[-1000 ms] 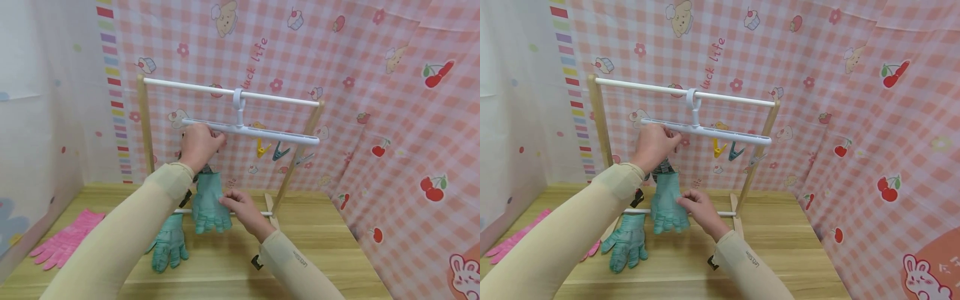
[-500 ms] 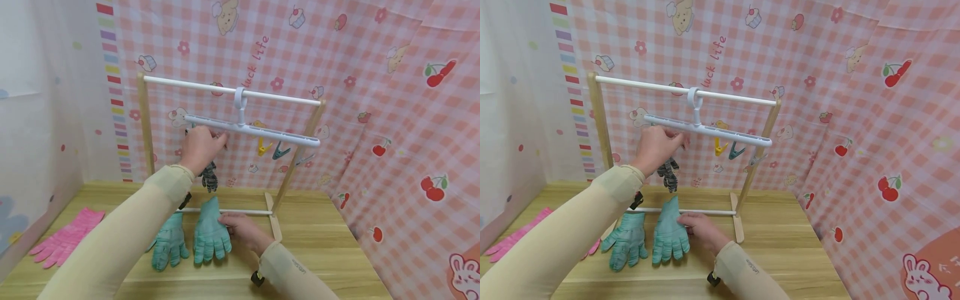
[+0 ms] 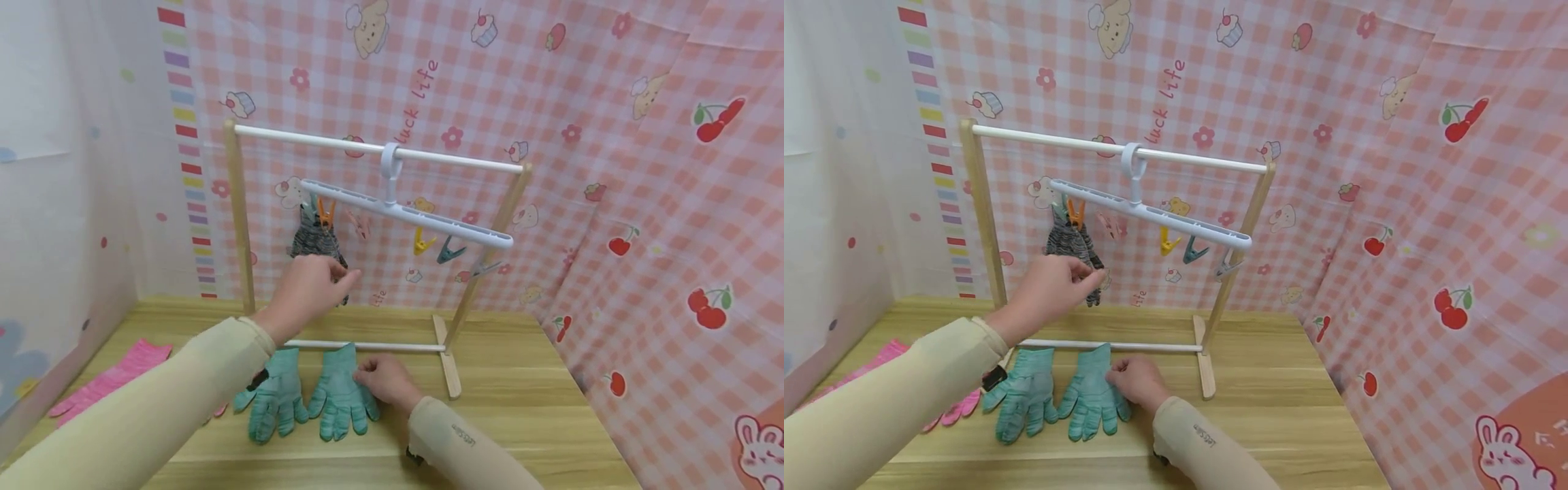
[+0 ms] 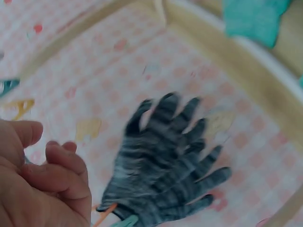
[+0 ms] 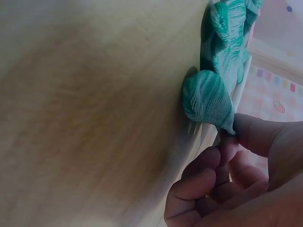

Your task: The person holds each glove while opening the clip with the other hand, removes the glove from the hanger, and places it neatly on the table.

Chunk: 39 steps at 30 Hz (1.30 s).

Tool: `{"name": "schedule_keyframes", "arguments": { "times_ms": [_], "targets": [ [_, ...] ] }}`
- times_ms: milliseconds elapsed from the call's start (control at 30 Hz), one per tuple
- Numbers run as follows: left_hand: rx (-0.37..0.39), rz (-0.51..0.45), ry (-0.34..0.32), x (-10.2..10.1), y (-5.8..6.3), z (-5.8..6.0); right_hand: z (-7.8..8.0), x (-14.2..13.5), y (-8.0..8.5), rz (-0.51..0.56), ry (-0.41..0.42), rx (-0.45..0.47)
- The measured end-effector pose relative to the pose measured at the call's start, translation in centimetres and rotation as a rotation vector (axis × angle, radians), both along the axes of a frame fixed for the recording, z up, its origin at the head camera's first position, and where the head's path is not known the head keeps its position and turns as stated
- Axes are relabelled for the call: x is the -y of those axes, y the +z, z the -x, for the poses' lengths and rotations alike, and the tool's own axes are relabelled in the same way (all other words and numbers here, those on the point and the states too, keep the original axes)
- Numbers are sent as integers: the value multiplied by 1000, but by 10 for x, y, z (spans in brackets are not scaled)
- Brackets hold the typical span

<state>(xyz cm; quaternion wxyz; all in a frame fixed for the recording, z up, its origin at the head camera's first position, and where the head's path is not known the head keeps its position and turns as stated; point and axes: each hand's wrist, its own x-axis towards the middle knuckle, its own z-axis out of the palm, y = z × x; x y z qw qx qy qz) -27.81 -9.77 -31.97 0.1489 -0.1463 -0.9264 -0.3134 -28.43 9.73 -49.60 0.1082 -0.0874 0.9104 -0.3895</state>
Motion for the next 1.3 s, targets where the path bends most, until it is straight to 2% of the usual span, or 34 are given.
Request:
{"name": "schedule_keyframes", "arguments": {
  "times_ms": [200,333,467,667,833,967,1133,1200,1300],
  "targets": [
    [134,93,-69,13,-40,-31,7,0,2,-94,-18,-38],
    [209,95,-60,24,-59,-42,12,-3,1,-157,-30,-51],
    [250,70,-14,38,-69,-39,14,-7,3,-144,-28,-67],
    [230,53,13,59,-76,-24,20,-13,17,-61,-25,-138],
    [151,30,21,72,-71,-11,29,-7,45,15,-17,-216],
    [67,24,65,79,-56,0,37,12,70,105,-7,-291],
    [19,8,110,78,-31,14,45,43,94,114,-37,-329],
    [11,7,122,73,-18,21,49,55,101,98,-55,-399],
    [-2,17,154,61,0,32,54,68,107,49,-97,-553]
  ]
}}
